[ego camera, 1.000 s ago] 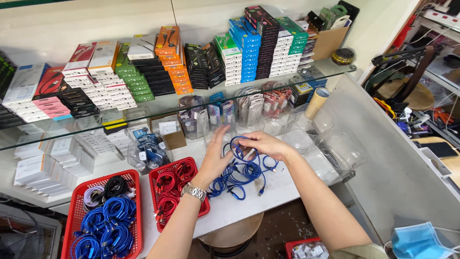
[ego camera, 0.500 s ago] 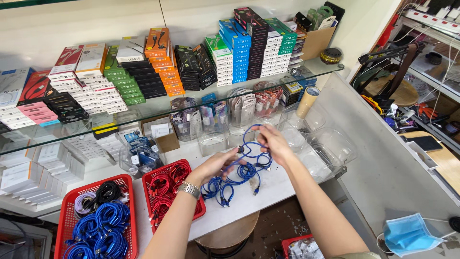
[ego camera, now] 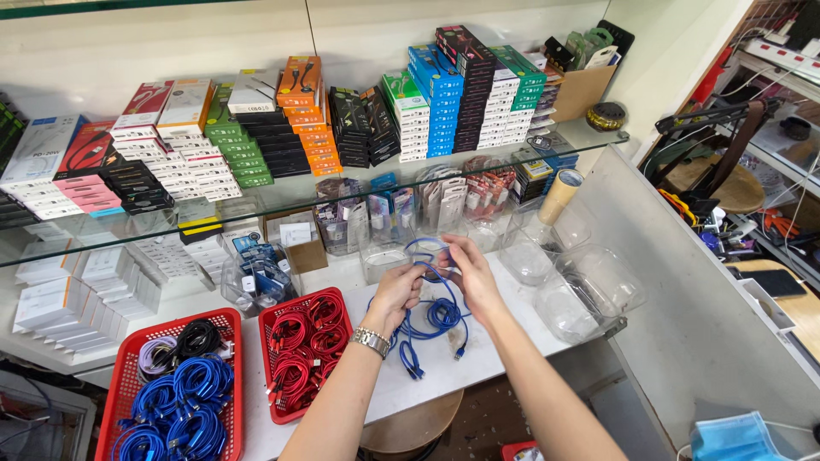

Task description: The person organizes blue and red USB cables by coiling them and placing them into red baskets. The person then handles a basket of white power adapters, picking them up and placing them into clear plastic containers on the counter.

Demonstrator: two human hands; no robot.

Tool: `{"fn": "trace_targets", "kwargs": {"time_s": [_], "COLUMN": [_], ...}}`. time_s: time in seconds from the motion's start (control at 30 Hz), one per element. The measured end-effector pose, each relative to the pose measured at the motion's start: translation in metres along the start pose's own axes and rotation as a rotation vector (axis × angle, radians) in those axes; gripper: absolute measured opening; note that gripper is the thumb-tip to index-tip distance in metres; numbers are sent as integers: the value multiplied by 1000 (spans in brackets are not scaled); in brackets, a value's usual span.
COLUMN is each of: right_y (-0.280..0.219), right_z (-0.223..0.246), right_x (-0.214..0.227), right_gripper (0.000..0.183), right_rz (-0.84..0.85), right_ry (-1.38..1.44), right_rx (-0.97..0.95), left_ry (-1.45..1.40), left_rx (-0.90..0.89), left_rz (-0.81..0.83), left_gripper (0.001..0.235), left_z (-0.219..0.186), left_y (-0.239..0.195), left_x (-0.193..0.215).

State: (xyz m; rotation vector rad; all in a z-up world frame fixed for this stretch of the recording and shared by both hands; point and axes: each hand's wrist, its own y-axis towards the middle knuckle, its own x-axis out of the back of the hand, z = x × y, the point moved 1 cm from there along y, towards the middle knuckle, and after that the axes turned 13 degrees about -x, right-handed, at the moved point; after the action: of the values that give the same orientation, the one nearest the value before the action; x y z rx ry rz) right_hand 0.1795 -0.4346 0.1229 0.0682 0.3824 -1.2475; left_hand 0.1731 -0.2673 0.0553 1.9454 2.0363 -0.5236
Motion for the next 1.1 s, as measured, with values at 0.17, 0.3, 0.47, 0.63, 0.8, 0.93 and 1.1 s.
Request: {"fn": "trace_targets", "kwargs": {"time_s": [0.17,0.3,0.47,0.63,0.8,0.93,1.1], "right_y": [-13,-3,46,28,7,13,6], "right_z": [-42,-33,8,-47,-90,-69,-50], "right_x": [12,29,53,51,41,82,172], "right_gripper": [32,28,22,16,20,20,28], "right_rz": [28,-78,186,455,460,162,-126], "right_ry": [-360,-614,-762,-159,-17,-523,-933], "right_rx": [-153,-4,113,-393,-515,-371,-93], "left_ry": [199,976,632,410,298,476,269], "left_rx": [-379,-285,-263,-80,49,91,-222], "left_rz": [-154,-59,676,565,308,111,-228], "left_gripper": [21,23,19,28,30,31,25], "left_z": [0,-12,-20,-51,-68,-74,-83], "left_y": [7,-5,-27,-42,-46,-36,-29], "left_x": [7,9,-14,-10,11,42,90]}}
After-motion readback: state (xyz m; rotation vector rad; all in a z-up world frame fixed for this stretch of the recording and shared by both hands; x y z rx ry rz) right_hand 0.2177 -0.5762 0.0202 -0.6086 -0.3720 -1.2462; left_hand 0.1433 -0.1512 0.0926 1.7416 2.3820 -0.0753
